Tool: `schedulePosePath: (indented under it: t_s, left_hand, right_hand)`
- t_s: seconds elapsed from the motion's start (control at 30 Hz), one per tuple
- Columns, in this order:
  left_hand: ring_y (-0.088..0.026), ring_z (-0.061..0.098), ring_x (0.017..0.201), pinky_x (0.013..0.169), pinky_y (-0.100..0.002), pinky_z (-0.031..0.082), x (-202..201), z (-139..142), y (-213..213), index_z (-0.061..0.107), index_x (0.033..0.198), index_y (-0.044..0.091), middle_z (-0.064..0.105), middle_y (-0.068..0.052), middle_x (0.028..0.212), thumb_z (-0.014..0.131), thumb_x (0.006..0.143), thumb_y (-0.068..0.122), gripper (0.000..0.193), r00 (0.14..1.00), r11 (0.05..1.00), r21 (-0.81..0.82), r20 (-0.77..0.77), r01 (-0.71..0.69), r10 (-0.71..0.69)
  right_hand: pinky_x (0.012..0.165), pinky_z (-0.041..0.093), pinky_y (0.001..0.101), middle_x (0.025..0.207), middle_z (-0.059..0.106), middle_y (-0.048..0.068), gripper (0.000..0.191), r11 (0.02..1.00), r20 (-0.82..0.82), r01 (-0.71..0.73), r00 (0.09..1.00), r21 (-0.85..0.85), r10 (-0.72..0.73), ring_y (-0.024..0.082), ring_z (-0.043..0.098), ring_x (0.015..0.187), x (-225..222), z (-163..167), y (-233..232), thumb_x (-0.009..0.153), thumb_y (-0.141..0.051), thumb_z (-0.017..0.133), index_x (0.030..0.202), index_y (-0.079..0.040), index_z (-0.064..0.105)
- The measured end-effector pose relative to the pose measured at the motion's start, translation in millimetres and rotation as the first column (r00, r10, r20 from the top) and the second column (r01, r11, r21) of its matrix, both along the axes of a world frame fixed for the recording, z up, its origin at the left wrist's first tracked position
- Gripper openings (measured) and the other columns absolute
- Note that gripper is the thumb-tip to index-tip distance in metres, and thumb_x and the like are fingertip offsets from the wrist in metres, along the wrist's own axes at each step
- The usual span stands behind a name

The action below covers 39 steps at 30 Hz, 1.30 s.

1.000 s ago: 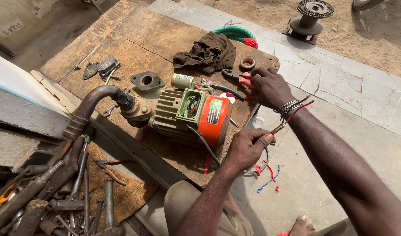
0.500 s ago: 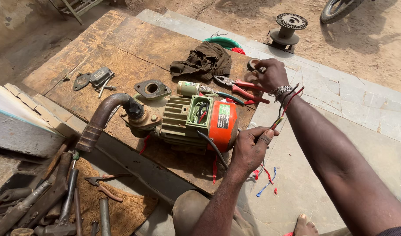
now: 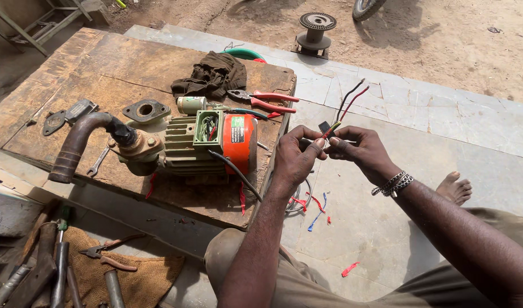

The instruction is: The person sits on the ground repairing an electric water pump motor. They use pliers to strip and trim the motor's wire leads, twist the exposed copper wires together, and wrap the connections with black electrical tape pulled by hand.

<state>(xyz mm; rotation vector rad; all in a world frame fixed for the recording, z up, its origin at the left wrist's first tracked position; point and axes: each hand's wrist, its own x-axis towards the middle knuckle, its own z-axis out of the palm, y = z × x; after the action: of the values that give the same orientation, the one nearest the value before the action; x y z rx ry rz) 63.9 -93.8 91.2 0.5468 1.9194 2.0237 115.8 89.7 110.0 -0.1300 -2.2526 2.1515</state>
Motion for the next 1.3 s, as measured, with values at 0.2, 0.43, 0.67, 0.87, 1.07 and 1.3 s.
schedulePosePath:
  t_s: [0.2, 0.43, 0.67, 0.87, 1.07, 1.3]
  left_hand:
    - [-0.011, 0.073, 0.082, 0.071, -0.030, 0.056, 0, 13, 32, 0.077, 0.101, 0.004, 0.079, -0.005, 0.086, 0.077, 0.089, 0.017, 0.018, 0.954, 0.974, -0.193, -0.294, -0.117, 0.056]
    - [-0.012, 0.073, 0.073, 0.068, -0.028, 0.057, -4, 11, 84, 0.063, 0.125, 0.006, 0.077, -0.005, 0.075, 0.077, 0.082, 0.012, 0.046, 0.973, 0.916, -0.357, -0.201, -0.181, 0.114]
    - [-0.011, 0.075, 0.078, 0.068, -0.026, 0.060, -20, -32, 102, 0.075, 0.104, 0.004, 0.072, -0.007, 0.093, 0.074, 0.089, 0.011, 0.017, 0.945, 0.928, -0.311, -0.308, -0.207, 0.108]
    - [-0.011, 0.072, 0.079, 0.070, -0.026, 0.057, -36, -57, 88, 0.076, 0.100, 0.004, 0.071, -0.005, 0.091, 0.077, 0.086, 0.013, 0.016, 0.967, 0.928, -0.330, -0.234, -0.173, 0.097]
    - [-0.010, 0.070, 0.080, 0.073, -0.027, 0.057, -51, -71, 74, 0.077, 0.100, 0.006, 0.070, -0.004, 0.089, 0.078, 0.087, 0.017, 0.017, 0.982, 0.920, -0.366, -0.172, -0.138, 0.079]
    - [-0.007, 0.069, 0.081, 0.072, -0.026, 0.058, -48, -69, 69, 0.076, 0.104, 0.006, 0.071, -0.002, 0.090, 0.078, 0.089, 0.018, 0.019, 0.976, 0.946, -0.310, -0.213, -0.099, 0.033]
  right_hand:
    - [0.084, 0.065, 0.0342, 0.099, 0.076, 0.013, 0.028, 0.999, -0.036, -0.004, 0.999, -0.048, 0.002, 0.018, 0.077, 0.091, 4, -31, 39, 0.096, -0.022, 0.071, 0.109, 0.003, 0.070]
    - [0.082, 0.066, 0.0333, 0.104, 0.073, 0.008, 0.024, 0.981, -0.056, 0.052, 0.996, -0.189, -0.064, 0.017, 0.077, 0.091, -7, -88, 84, 0.094, -0.019, 0.071, 0.102, 0.004, 0.071]
    - [0.077, 0.065, 0.0301, 0.097, 0.074, 0.011, 0.023, 0.994, -0.007, 0.082, 0.997, -0.070, -0.083, 0.018, 0.079, 0.090, -16, -112, 100, 0.092, -0.017, 0.075, 0.099, 0.003, 0.067]
    - [0.083, 0.065, 0.0291, 0.102, 0.071, 0.008, 0.021, 0.997, 0.074, 0.052, 0.996, -0.048, -0.049, 0.017, 0.076, 0.096, -21, -118, 86, 0.091, -0.014, 0.075, 0.100, 0.002, 0.068]
    - [0.093, 0.059, 0.0333, 0.138, 0.047, 0.005, 0.025, 1.000, -0.090, 0.022, 0.996, 0.009, -0.021, 0.016, 0.065, 0.118, -22, -124, 77, 0.082, -0.007, 0.082, 0.099, 0.000, 0.065]
    - [0.097, 0.062, 0.0359, 0.138, 0.051, 0.009, 0.024, 1.000, -0.088, -0.024, 0.996, 0.021, 0.025, 0.016, 0.064, 0.117, -18, -130, 75, 0.087, -0.009, 0.079, 0.105, 0.000, 0.066]
